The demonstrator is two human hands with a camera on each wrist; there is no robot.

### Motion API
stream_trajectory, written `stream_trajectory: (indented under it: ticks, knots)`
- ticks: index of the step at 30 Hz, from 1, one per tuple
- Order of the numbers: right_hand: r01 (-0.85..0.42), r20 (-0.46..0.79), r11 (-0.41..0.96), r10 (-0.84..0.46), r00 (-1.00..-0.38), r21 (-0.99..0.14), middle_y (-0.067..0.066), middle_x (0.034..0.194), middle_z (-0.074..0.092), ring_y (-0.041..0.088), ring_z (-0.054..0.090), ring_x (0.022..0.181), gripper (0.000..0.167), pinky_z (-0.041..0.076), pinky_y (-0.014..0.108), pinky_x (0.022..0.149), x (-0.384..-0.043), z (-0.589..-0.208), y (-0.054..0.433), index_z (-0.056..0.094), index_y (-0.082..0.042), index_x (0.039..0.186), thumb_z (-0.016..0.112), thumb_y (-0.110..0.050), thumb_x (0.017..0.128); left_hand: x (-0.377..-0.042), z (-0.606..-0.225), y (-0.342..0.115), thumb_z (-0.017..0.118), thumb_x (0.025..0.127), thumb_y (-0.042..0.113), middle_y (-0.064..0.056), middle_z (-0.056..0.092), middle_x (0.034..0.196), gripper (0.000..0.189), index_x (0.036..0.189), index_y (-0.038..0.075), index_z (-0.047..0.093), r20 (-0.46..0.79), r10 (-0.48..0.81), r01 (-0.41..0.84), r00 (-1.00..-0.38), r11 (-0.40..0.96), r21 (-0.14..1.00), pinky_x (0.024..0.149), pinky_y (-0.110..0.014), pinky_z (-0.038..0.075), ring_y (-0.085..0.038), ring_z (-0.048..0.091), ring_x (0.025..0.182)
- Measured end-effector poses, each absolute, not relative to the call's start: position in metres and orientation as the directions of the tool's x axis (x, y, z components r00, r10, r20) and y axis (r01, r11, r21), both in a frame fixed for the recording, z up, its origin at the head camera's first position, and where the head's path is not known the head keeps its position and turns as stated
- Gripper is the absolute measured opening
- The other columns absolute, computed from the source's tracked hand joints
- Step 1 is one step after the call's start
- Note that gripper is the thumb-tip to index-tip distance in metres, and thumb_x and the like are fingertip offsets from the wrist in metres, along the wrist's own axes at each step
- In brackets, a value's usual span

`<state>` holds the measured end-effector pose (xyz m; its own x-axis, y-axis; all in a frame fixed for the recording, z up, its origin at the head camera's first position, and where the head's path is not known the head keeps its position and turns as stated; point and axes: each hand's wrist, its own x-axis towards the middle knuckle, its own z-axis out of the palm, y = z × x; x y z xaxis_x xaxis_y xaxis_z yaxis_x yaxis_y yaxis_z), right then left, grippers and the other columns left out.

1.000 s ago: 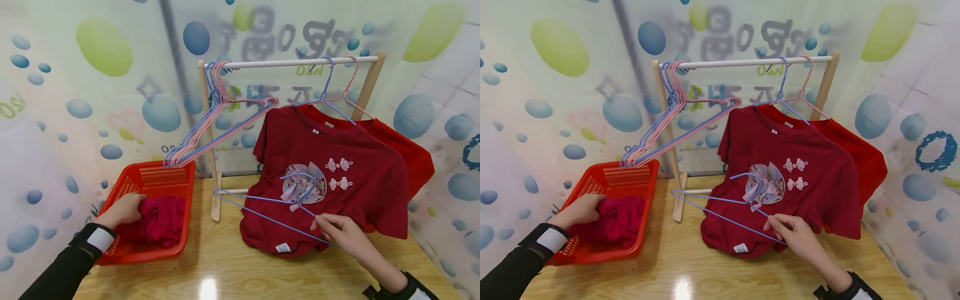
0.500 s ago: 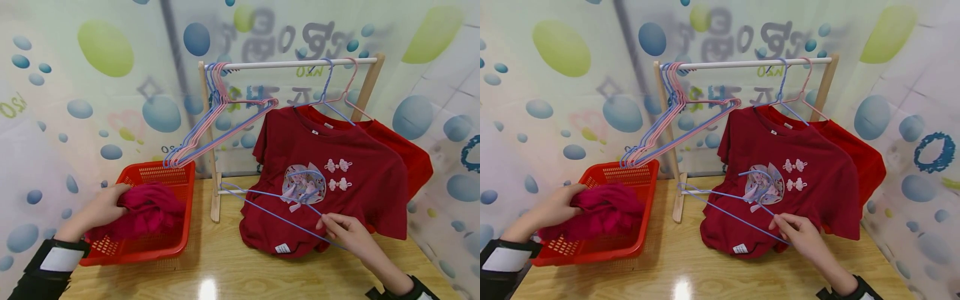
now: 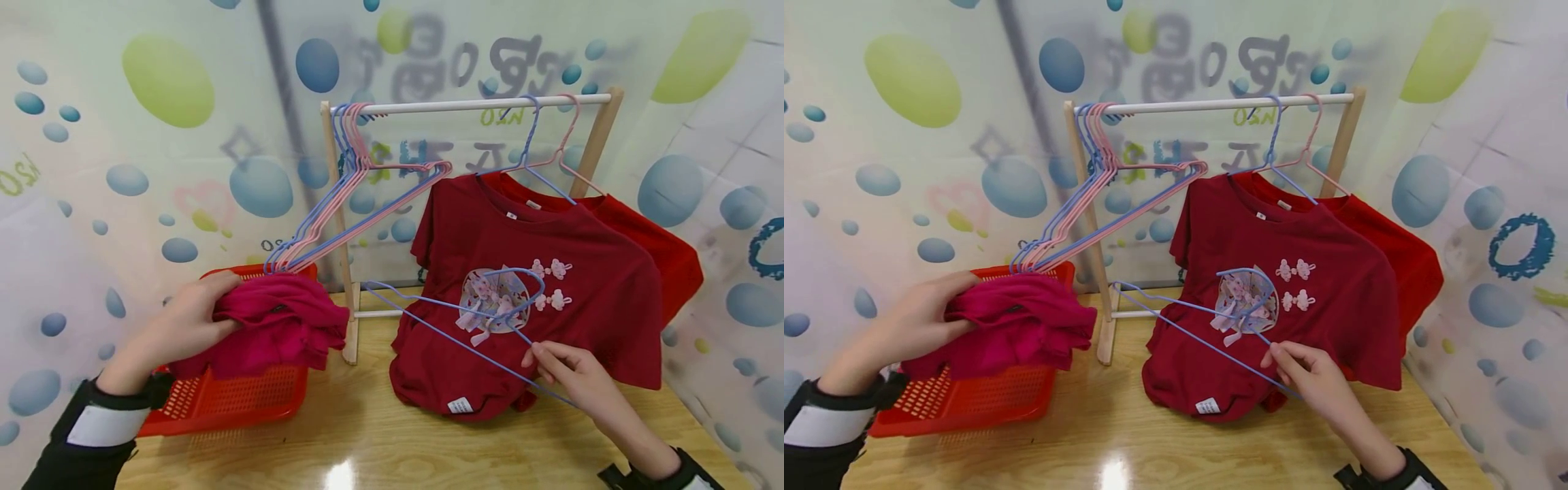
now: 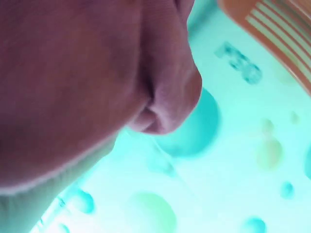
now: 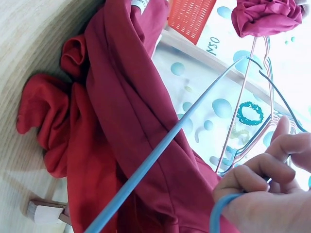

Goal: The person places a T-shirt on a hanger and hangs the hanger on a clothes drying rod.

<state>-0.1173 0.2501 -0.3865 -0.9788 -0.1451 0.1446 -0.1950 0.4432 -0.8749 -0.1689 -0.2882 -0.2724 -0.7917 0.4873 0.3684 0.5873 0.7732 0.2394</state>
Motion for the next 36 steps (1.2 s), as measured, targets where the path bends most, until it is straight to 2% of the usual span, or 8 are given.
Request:
stream_trajectory:
  ticks: [6, 14, 20, 27, 30, 36]
  knots:
    - [-0.205, 0.158, 0.442, -0.141, -0.977, -0.874, -0.002, 0.067, 0.046, 0.019, 0.048, 0.066, 0.030, 0.038, 0.028, 0.063, -0.118, -0.385, 0.249, 0.068, 0.000, 0.096, 0.047, -0.014, 0.111, -0.166, -0.281, -0.246, 0.075, 0.078, -0.004, 0.006, 0.058, 0.091, 0.029, 0.101, 0.011, 0.066, 0.376, 0.548, 0.657, -0.747, 0.693, 0.297, 0.069, -0.028, 0.043, -0.009, 0.049, 0.083]
    - [-0.201, 0.174, 0.462, -0.102, -0.980, -0.864, -0.003, 0.067, 0.045, 0.016, 0.049, 0.069, 0.030, 0.039, 0.025, 0.067, -0.119, -0.382, 0.253, 0.068, 0.001, 0.097, 0.047, -0.014, 0.111, -0.168, -0.308, -0.194, 0.070, 0.082, -0.007, -0.002, 0.060, 0.093, 0.027, 0.107, 0.002, 0.065, 0.291, 0.570, 0.640, -0.768, 0.686, 0.345, 0.075, -0.034, 0.048, -0.016, 0.052, 0.086]
    - [-0.192, 0.168, 0.463, -0.092, -0.981, -0.865, -0.003, 0.068, 0.045, 0.016, 0.048, 0.069, 0.029, 0.036, 0.026, 0.067, -0.119, -0.380, 0.255, 0.068, 0.000, 0.097, 0.047, -0.015, 0.111, -0.165, -0.330, -0.168, 0.071, 0.084, -0.005, -0.005, 0.061, 0.094, 0.024, 0.106, 0.001, 0.064, 0.251, 0.559, 0.612, -0.790, 0.700, 0.368, 0.077, -0.035, 0.050, -0.020, 0.056, 0.087]
    - [-0.148, 0.131, 0.483, -0.070, -0.989, -0.863, -0.002, 0.069, 0.044, 0.017, 0.047, 0.069, 0.031, 0.037, 0.026, 0.066, -0.117, -0.381, 0.257, 0.067, 0.001, 0.098, 0.046, -0.018, 0.112, -0.159, -0.356, -0.147, 0.073, 0.080, -0.009, -0.012, 0.064, 0.105, 0.031, 0.109, -0.001, 0.065, 0.313, 0.525, 0.612, -0.791, 0.680, 0.405, 0.086, -0.042, 0.054, -0.029, 0.063, 0.099]
    - [-0.145, 0.128, 0.487, -0.068, -0.989, -0.861, -0.002, 0.068, 0.044, 0.018, 0.047, 0.070, 0.031, 0.037, 0.026, 0.065, -0.117, -0.381, 0.258, 0.067, 0.002, 0.098, 0.046, -0.017, 0.112, -0.156, -0.370, -0.137, 0.075, 0.080, -0.007, -0.013, 0.064, 0.104, 0.033, 0.111, 0.001, 0.067, 0.328, 0.496, 0.595, -0.804, 0.676, 0.435, 0.084, -0.042, 0.053, -0.028, 0.062, 0.097]
    - [-0.140, 0.124, 0.483, -0.066, -0.990, -0.865, -0.002, 0.068, 0.045, 0.017, 0.048, 0.070, 0.032, 0.039, 0.025, 0.065, -0.118, -0.382, 0.258, 0.067, 0.002, 0.098, 0.046, -0.017, 0.112, -0.152, -0.396, -0.118, 0.076, 0.077, -0.006, -0.013, 0.061, 0.095, 0.026, 0.100, 0.001, 0.066, 0.388, 0.425, 0.570, -0.818, 0.694, 0.441, 0.078, -0.040, 0.051, -0.029, 0.059, 0.091]
